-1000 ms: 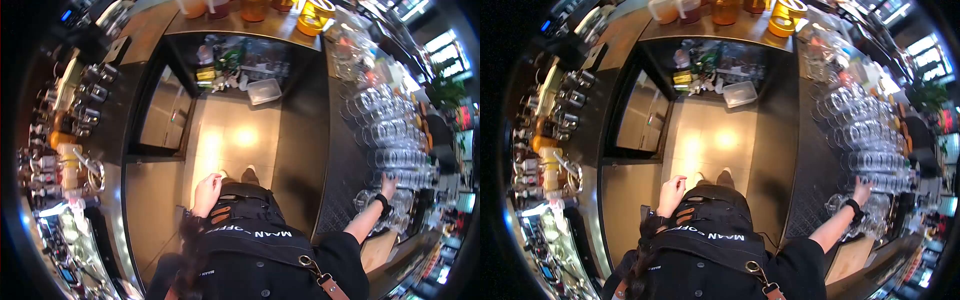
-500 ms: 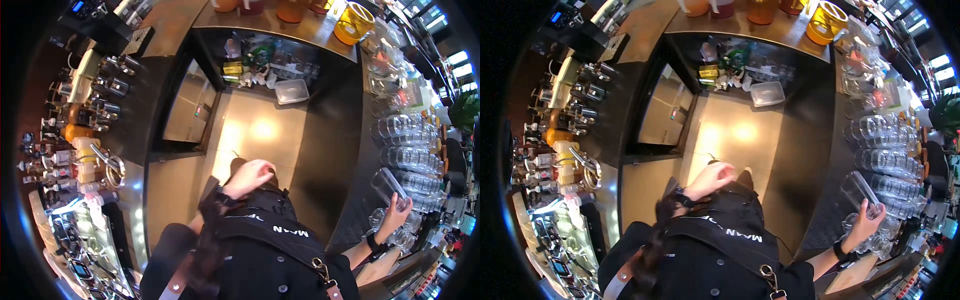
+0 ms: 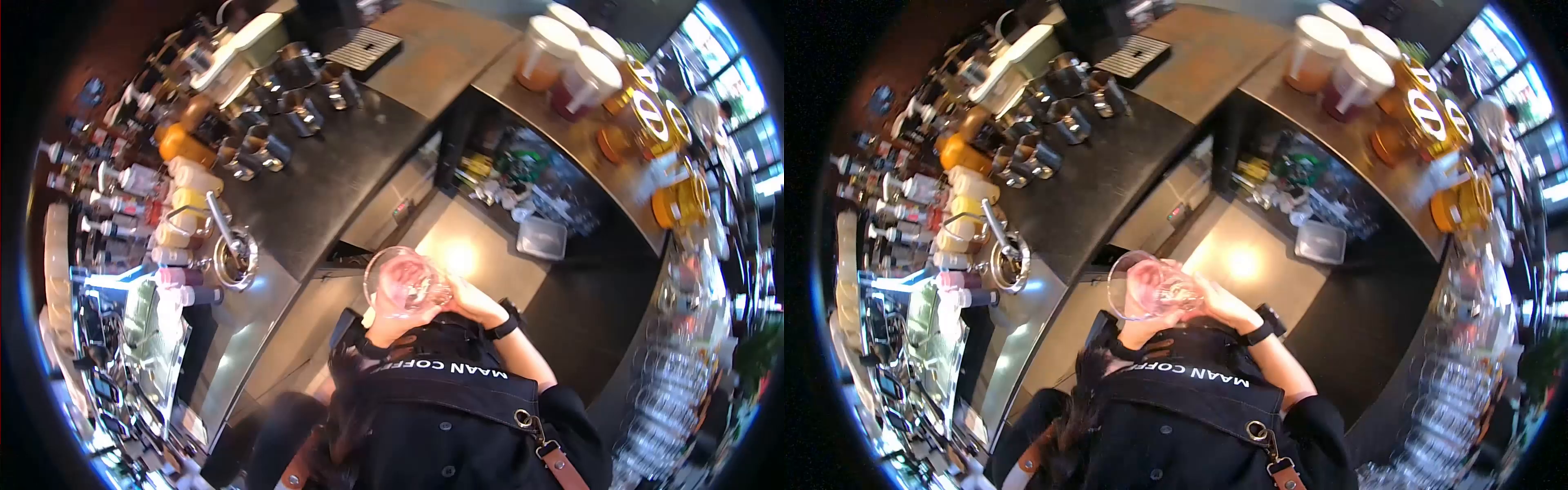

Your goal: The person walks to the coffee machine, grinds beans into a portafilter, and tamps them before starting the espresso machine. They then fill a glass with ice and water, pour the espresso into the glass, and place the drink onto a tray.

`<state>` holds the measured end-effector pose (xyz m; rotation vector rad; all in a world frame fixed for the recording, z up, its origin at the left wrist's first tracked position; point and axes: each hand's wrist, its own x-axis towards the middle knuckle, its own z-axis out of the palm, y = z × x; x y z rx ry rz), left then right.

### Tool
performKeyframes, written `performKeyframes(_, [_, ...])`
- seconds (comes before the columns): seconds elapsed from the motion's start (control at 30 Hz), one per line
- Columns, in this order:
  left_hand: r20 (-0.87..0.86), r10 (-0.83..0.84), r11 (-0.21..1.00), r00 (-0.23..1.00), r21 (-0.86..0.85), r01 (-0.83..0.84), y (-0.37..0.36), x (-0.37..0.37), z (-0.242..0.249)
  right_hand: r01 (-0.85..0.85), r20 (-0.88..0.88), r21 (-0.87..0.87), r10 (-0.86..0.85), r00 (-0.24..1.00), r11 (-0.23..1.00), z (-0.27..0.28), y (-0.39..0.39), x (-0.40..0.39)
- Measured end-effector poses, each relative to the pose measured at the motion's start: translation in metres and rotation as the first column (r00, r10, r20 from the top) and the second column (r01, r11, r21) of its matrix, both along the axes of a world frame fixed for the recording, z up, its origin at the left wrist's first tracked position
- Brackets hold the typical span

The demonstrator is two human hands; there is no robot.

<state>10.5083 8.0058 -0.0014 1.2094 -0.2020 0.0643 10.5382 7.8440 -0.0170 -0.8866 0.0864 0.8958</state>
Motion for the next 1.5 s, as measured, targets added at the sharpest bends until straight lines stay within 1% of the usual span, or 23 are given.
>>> performKeyframes(0.03, [-0.015, 0.115, 0.993, 0.993, -0.019, -0.115, 0.008, 0.001, -0.008, -0.075, 0.382, -0.315, 0.199, 0.903, 0.946, -0.041, 0.000, 0.023])
performKeyframes(0.07, [-0.017, 0.237, 0.969, 0.971, -0.067, -0.237, 0.013, 0.004, -0.012, 0.042, 0.607, -0.616, 0.440, 0.662, 0.786, -0.082, 0.000, 0.046])
performKeyframes(0.1, [-0.059, 0.326, 0.942, 0.944, -0.062, -0.329, 0.019, 0.004, -0.009, -0.087, 0.464, -0.672, 0.510, 0.724, 0.735, -0.084, 0.010, 0.079])
performKeyframes(0.13, [-0.057, 0.428, 0.904, 0.902, 0.019, -0.428, 0.026, 0.002, -0.017, 0.053, 0.539, -0.771, 0.608, 0.583, 0.634, -0.090, 0.014, 0.103])
performKeyframes(0.23, [-0.097, 0.724, 0.689, 0.683, 0.159, -0.707, 0.027, -0.005, -0.020, 0.393, 0.538, -0.806, 0.824, 0.177, 0.442, -0.117, 0.017, 0.176])
performKeyframes(0.37, [-0.059, 0.966, 0.256, 0.252, 0.375, -0.891, 0.016, -0.016, -0.039, 0.456, 0.506, -0.720, 0.845, -0.171, 0.523, -0.168, 0.037, 0.275])
performKeyframes(0.47, [-0.093, 0.995, 0.003, -0.032, 0.351, -0.936, -0.008, -0.020, -0.041, 0.347, 0.029, -0.934, 0.987, -0.161, 0.084, -0.168, 0.063, 0.321])
performKeyframes(0.5, [-0.093, 0.990, -0.071, -0.108, 0.337, -0.939, -0.016, -0.021, -0.044, 0.483, 0.150, -0.842, 0.965, -0.216, 0.238, -0.197, 0.057, 0.328])
performKeyframes(0.57, [-0.141, 0.951, -0.210, -0.276, 0.361, -0.909, -0.036, -0.019, -0.040, 0.420, -0.003, -0.902, 0.971, -0.237, 0.099, -0.203, 0.062, 0.342])
performKeyframes(0.63, [-0.201, 0.900, -0.301, -0.387, 0.355, -0.885, -0.061, -0.020, -0.045, 0.483, -0.040, -0.869, 0.955, -0.294, 0.112, -0.239, 0.060, 0.356])
performKeyframes(0.7, [-0.264, 0.876, -0.324, -0.404, 0.297, -0.898, -0.079, -0.020, -0.056, 0.559, 0.110, -0.781, 0.943, -0.315, 0.278, -0.249, 0.060, 0.357])
performKeyframes(0.73, [-0.287, 0.871, -0.314, -0.398, 0.297, -0.902, -0.087, -0.022, -0.064, 0.527, 0.038, -0.834, 0.970, -0.241, 0.163, -0.253, 0.069, 0.361])
performKeyframes(0.83, [-0.194, 0.896, -0.302, -0.399, 0.391, -0.869, -0.101, -0.030, -0.108, 0.588, 0.100, -0.772, 0.959, -0.264, 0.242, -0.250, 0.071, 0.364])
performKeyframes(0.87, [-0.219, 0.878, -0.297, -0.426, 0.448, -0.843, -0.102, -0.026, -0.113, 0.572, 0.330, -0.641, 0.857, -0.395, 0.511, -0.270, 0.061, 0.371])
performKeyframes(0.9, [-0.227, 0.879, -0.299, -0.420, 0.424, -0.855, -0.103, -0.023, -0.119, 0.524, 0.425, -0.593, 0.791, -0.440, 0.611, -0.250, 0.056, 0.359])
performKeyframes(0.97, [-0.222, 0.888, -0.308, -0.402, 0.361, -0.880, -0.094, -0.016, -0.139, 0.278, 0.314, -0.845, 0.844, -0.434, 0.457, -0.233, 0.036, 0.349])
performKeyframes(1.03, [-0.148, 0.900, -0.343, -0.410, 0.338, -0.876, -0.083, -0.011, -0.168, 0.244, 0.369, -0.740, 0.681, -0.632, 0.627, -0.242, 0.009, 0.335])
performKeyframes(1.17, [-0.059, 0.898, -0.400, -0.436, 0.301, -0.866, -0.049, 0.003, -0.212, 0.141, 0.321, -0.805, 0.622, -0.714, 0.576, -0.257, -0.023, 0.309])
performKeyframes(1.23, [-0.044, 0.894, -0.422, -0.446, 0.249, -0.872, -0.036, 0.009, -0.242, 0.096, 0.295, -0.844, 0.605, -0.740, 0.528, -0.268, -0.034, 0.302])
performKeyframes(1.33, [0.101, 0.869, -0.493, -0.484, 0.241, -0.836, -0.020, 0.015, -0.283, -0.236, 0.192, -0.969, 0.834, -0.518, 0.076, -0.265, -0.025, 0.308])
performKeyframes(1.4, [0.208, 0.832, -0.554, -0.514, 0.265, -0.789, -0.013, 0.021, -0.297, -0.562, 0.019, -0.806, 0.941, -0.337, -0.185, -0.275, -0.001, 0.342])
performKeyframes(1.43, [0.240, 0.831, -0.551, -0.502, 0.231, -0.802, -0.013, 0.023, -0.305, -0.577, -0.018, -0.802, 0.972, -0.235, -0.154, -0.278, 0.018, 0.355])
performKeyframes(1.5, [0.321, 0.820, -0.539, -0.475, 0.149, -0.829, -0.010, 0.025, -0.324, -0.322, 0.416, -0.883, 0.886, -0.203, 0.341, -0.320, 0.053, 0.387])
